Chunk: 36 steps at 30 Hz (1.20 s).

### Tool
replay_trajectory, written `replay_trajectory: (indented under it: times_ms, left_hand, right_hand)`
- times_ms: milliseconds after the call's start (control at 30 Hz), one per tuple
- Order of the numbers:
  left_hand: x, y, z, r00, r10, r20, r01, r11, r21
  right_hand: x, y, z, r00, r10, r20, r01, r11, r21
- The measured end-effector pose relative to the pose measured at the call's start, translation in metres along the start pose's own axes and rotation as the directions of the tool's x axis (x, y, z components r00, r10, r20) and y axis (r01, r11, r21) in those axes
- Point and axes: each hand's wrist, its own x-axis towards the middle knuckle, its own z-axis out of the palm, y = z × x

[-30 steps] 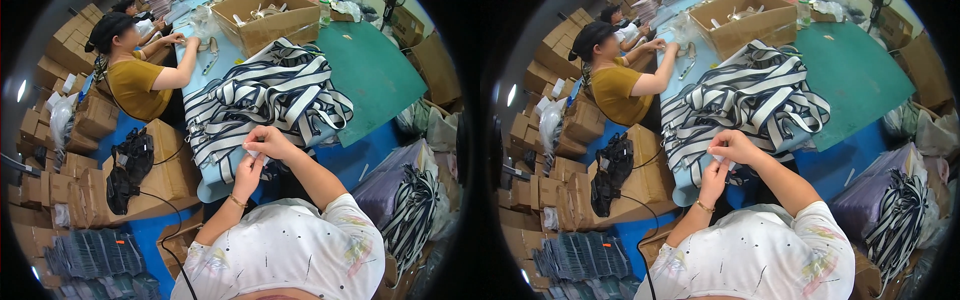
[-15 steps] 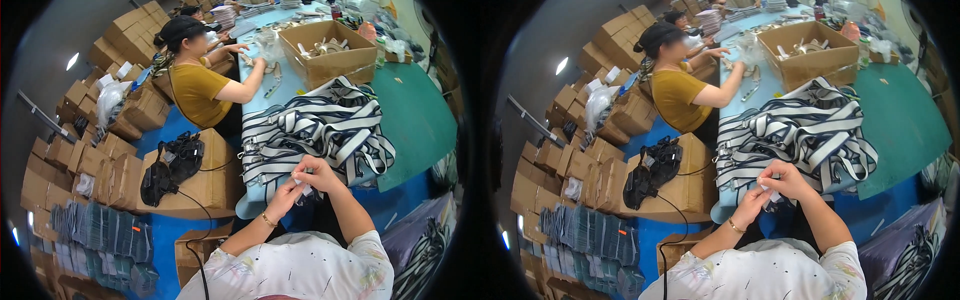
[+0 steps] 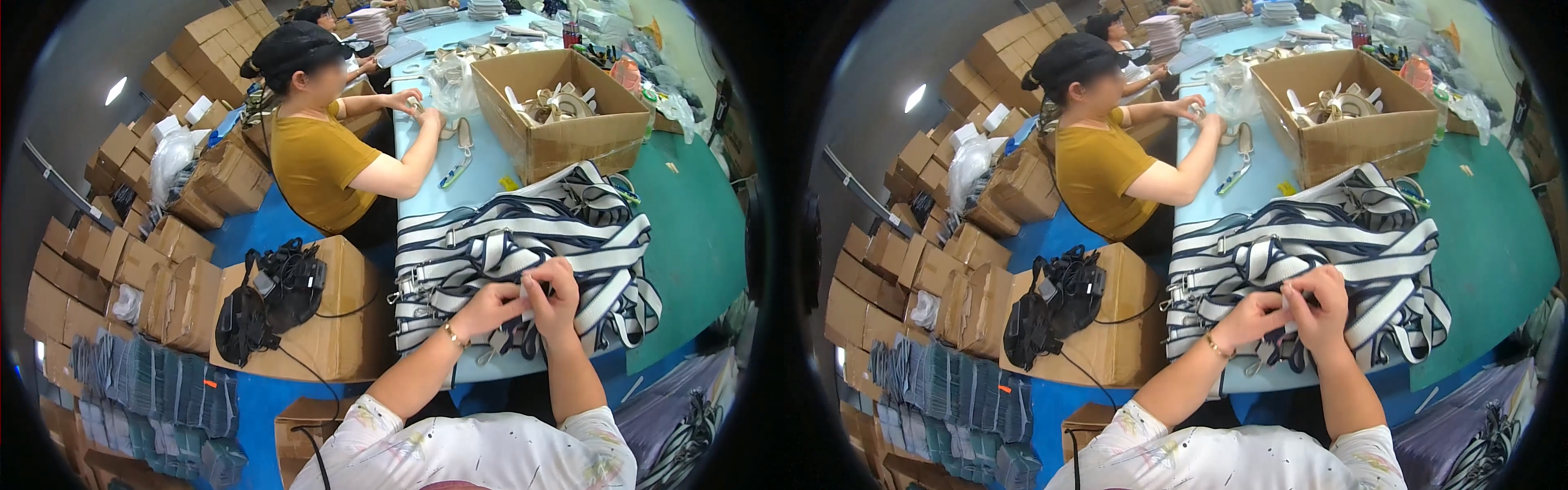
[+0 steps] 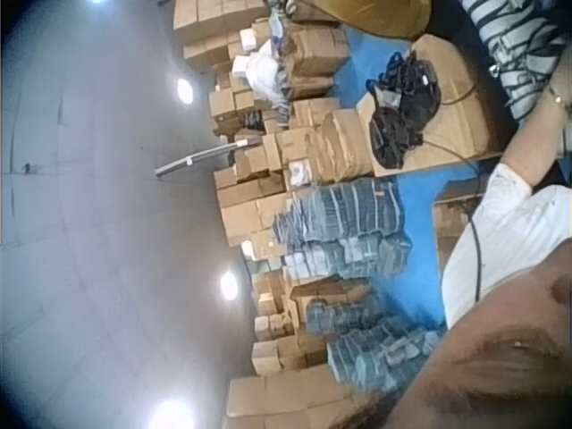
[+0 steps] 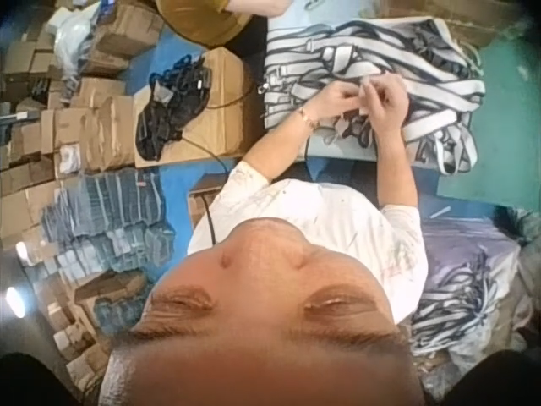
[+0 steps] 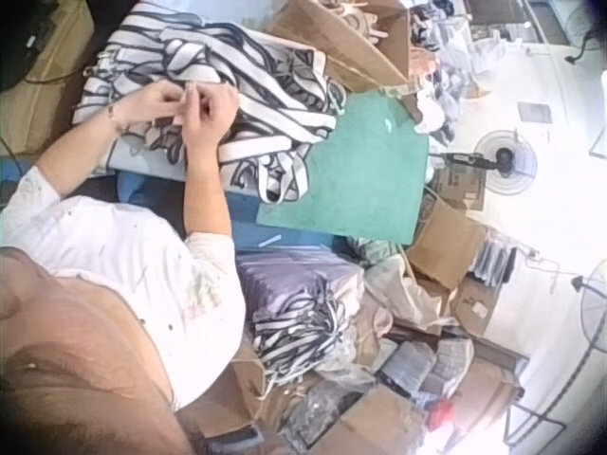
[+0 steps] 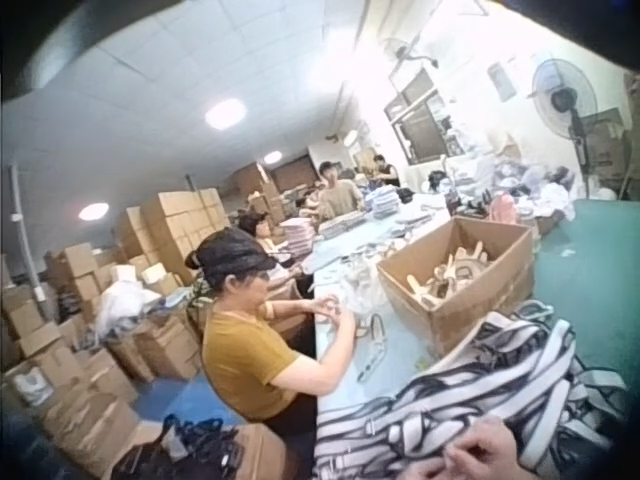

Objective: Assembling striped bag straps by attaching metal buckles and applying adhesive labels.

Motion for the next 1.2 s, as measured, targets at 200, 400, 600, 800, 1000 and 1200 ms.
replay_trajectory:
  times_ms: [200, 400, 600, 800, 1000, 1200]
  left_hand:
    - [-0.008, 0.013, -0.006, 0.964, -0.179, 0.196, 0.235, 0.917, -0.321]
    - [-0.008, 0.011, 0.000, 0.989, 0.023, 0.146, -0.018, 0.999, -0.036]
    - [-0.013, 0.020, 0.005, 0.993, 0.026, 0.111, -0.041, 0.991, 0.128]
    - [-0.013, 0.018, 0.006, 0.994, 0.092, 0.054, -0.097, 0.992, 0.087]
    - [-0.016, 0.021, 0.002, 0.995, 0.072, -0.072, -0.065, 0.993, 0.101]
    - [-0.012, 0.022, 0.006, 0.989, 0.143, -0.047, -0.142, 0.990, 0.026]
  right_hand:
    - [-0.004, 0.014, -0.006, 0.943, 0.311, 0.117, -0.332, 0.899, 0.287]
    - [-0.005, 0.012, -0.007, 0.971, 0.229, 0.073, -0.236, 0.965, 0.113]
    - [-0.005, 0.012, -0.007, 0.972, 0.206, 0.115, -0.215, 0.974, 0.071]
    - [-0.004, 0.009, -0.006, 0.959, 0.263, 0.107, -0.277, 0.950, 0.142]
    - [0.002, 0.010, -0.009, 0.929, 0.272, 0.250, -0.302, 0.949, 0.091]
    - [0.001, 0.016, -0.014, 0.949, 0.129, 0.289, -0.186, 0.966, 0.181]
